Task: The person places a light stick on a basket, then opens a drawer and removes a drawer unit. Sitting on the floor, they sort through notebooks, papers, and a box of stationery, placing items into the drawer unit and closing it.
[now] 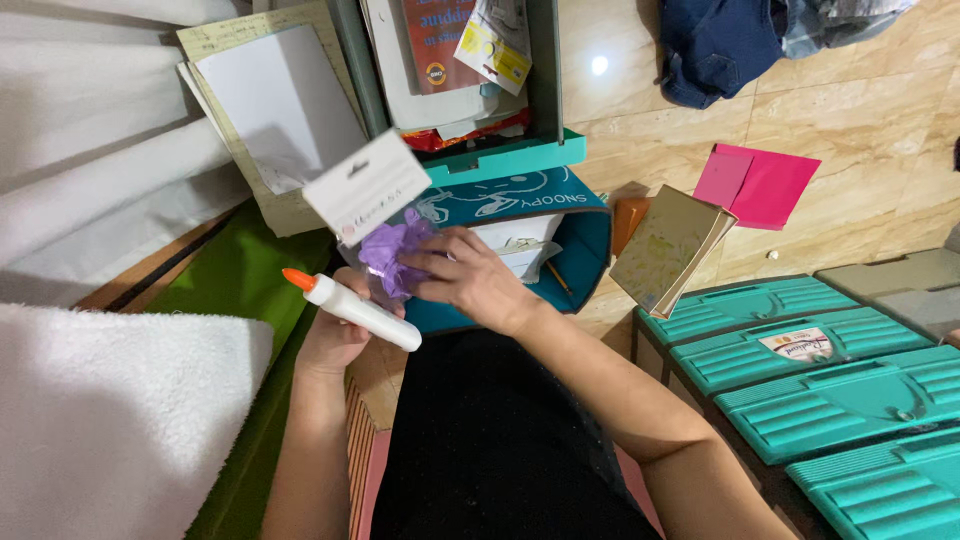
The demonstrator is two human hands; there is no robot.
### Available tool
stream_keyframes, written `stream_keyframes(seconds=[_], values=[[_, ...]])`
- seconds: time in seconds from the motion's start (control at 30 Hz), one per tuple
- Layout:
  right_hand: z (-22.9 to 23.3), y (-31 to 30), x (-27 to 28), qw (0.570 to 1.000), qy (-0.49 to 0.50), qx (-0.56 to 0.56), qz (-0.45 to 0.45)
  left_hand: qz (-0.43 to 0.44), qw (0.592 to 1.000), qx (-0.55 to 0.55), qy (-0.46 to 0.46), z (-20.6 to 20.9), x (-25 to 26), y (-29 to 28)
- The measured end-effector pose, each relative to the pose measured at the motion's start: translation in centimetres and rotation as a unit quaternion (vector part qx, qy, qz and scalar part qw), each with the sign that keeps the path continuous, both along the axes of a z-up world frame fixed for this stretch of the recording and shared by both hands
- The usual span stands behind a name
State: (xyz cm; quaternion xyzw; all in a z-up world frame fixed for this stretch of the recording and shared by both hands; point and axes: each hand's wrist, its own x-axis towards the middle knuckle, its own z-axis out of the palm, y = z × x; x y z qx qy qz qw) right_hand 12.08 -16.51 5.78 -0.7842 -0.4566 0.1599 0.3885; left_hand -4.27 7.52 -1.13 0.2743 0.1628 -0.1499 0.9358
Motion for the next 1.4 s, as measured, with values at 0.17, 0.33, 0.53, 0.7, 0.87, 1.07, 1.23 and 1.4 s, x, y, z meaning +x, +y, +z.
stream_keyframes(seconds=[0.17,0.33,0.53,0.7,0.87,1.07,1.23,1.4], values=[[0.0,0.0,-0.9,1.0,-0.015,-0.025,-0.008,0.018,0.998,0.024,0.06,-0.7,0.1,-0.7],[-0.5,-0.5,-1.9,0.999,-0.001,-0.024,-0.024,0.001,0.992,0.077,0.099,-1.5,-0.1,-0.9],[-2.3,-1.3,-2.2,0.983,0.124,0.042,-0.129,-0.069,0.979,0.151,0.114,-1.9,0.4,0.4],[-4.8,-2.1,-1.1,0.882,0.311,0.102,-0.338,-0.088,0.958,0.251,0.111,-2.8,0.3,1.8],[-7.9,-3.9,-0.8,0.879,0.4,0.037,-0.259,-0.011,0.931,0.305,0.202,-6.0,2.7,6.7],[-13.5,-6.5,-3.0,0.927,0.176,-0.318,-0.09,-0.072,0.92,0.332,0.198,-5.8,7.2,8.3],[-17.2,-8.1,-5.5,0.919,0.026,-0.392,-0.043,-0.078,0.922,0.33,0.189,-4.8,6.3,5.5],[-19.8,-7.0,-5.6,0.89,0.055,-0.451,-0.047,-0.048,0.937,0.314,0.144,-3.9,4.3,3.0]])
